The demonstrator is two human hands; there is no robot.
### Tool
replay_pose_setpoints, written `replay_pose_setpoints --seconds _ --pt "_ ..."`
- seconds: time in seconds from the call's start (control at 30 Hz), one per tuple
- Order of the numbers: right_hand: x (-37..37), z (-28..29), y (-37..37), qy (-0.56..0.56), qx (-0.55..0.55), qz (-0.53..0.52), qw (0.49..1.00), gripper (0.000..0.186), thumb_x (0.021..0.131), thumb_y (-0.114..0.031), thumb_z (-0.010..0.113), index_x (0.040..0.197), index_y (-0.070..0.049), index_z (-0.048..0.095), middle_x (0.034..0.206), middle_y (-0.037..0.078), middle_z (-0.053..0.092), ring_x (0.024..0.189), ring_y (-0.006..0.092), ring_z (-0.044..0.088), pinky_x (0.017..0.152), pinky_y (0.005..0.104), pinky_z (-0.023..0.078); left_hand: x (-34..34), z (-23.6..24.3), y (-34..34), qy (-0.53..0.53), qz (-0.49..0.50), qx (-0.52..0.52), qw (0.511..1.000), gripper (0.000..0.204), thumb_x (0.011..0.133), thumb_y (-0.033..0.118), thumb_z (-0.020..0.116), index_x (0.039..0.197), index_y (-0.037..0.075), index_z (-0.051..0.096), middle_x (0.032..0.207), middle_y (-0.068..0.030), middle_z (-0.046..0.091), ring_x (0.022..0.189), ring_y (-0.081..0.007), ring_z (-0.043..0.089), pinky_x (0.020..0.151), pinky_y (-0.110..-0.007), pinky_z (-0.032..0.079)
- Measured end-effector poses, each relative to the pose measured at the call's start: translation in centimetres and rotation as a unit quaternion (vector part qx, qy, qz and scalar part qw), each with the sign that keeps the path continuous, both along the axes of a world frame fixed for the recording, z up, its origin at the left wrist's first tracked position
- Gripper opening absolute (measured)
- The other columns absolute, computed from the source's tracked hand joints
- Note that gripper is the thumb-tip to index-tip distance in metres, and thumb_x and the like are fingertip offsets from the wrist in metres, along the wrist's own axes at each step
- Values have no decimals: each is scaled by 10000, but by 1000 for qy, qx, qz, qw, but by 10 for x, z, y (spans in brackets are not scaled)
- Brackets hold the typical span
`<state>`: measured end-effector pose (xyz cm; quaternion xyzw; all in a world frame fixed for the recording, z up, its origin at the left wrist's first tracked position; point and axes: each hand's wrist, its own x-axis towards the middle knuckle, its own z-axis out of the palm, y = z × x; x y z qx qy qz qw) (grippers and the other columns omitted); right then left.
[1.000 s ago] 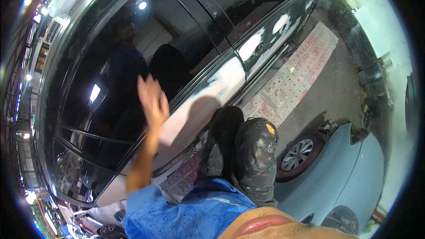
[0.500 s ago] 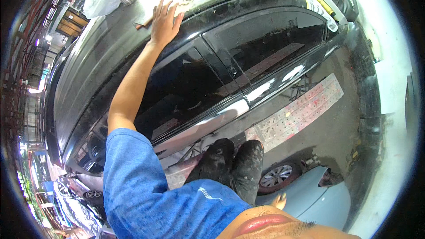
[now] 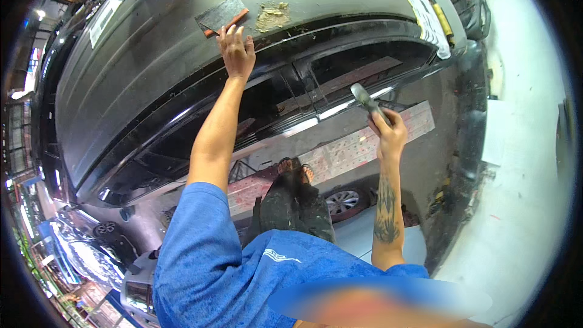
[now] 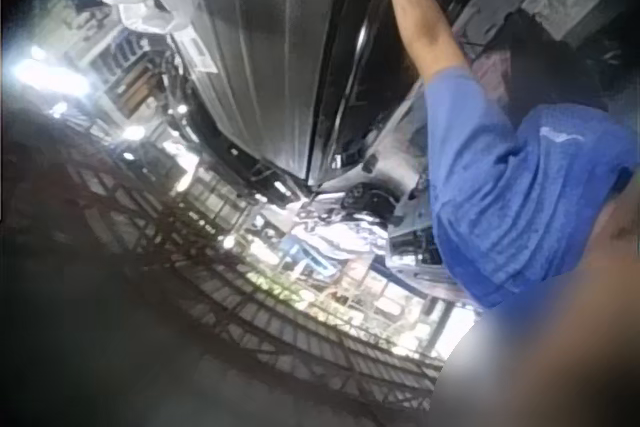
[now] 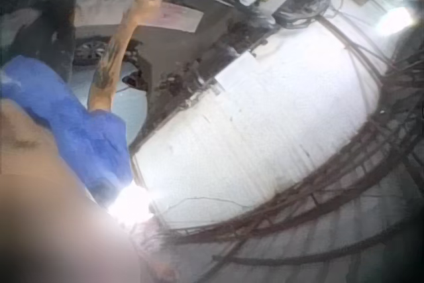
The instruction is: The person applies body filler to a car hood using a putty knife and a brush, smoothing the surface and spreading the filler evenly across the hood.
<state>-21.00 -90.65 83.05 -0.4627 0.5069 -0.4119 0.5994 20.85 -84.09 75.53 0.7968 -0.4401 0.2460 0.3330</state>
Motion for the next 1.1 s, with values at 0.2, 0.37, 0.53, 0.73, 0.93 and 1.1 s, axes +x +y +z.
replay_pose_setpoints --seconds 0.2,0.37,0.53,0.73,0.93,1.1 --pt "186 1 -55 30 -35 148 988 276 896 -108 689 1078 54 560 821 129 639 656 174 684 559 257 569 2 -18 -20 36 40 1 999 343 905 208 582 1219 69 577 1372 -170 480 1388 -406 321 1173 -572 196" --pt "263 -34 -79 258 -319 206 888 425 882 -220 639 1262 -29 628 896 180 724 787 284 708 713 354 535 -4 -17 -21 32 24 23 999 371 901 176 575 1259 84 541 1413 -164 428 1409 -392 297 1181 -571 185" --pt "262 -32 -108 340 -295 332 829 419 841 -283 615 1226 -126 665 868 240 692 822 419 679 756 470 537 -7 -14 -23 51 47 61 996 433 891 179 595 1304 105 492 1414 -148 426 1415 -382 292 1190 -557 180" --pt "268 -29 -119 380 -281 446 760 393 902 -329 589 1275 -216 642 792 248 669 772 426 670 708 510 524 -9 -14 -24 83 68 87 990 393 920 182 567 1296 92 495 1428 -143 429 1428 -363 279 1198 -538 159" --pt "282 -33 -111 358 -380 418 744 383 918 -320 590 1272 -182 639 734 216 672 710 418 672 659 503 531 -10 -14 -23 94 76 78 990 416 914 190 568 1306 83 476 1439 -151 423 1424 -373 282 1193 -554 157" --pt "297 -19 -114 439 -329 447 706 382 918 -317 581 1266 -172 639 758 230 674 740 431 671 661 516 536 -9 -16 -22 89 84 73 990 449 891 183 575 1318 100 466 1441 -152 411 1419 -369 288 1193 -543 182"
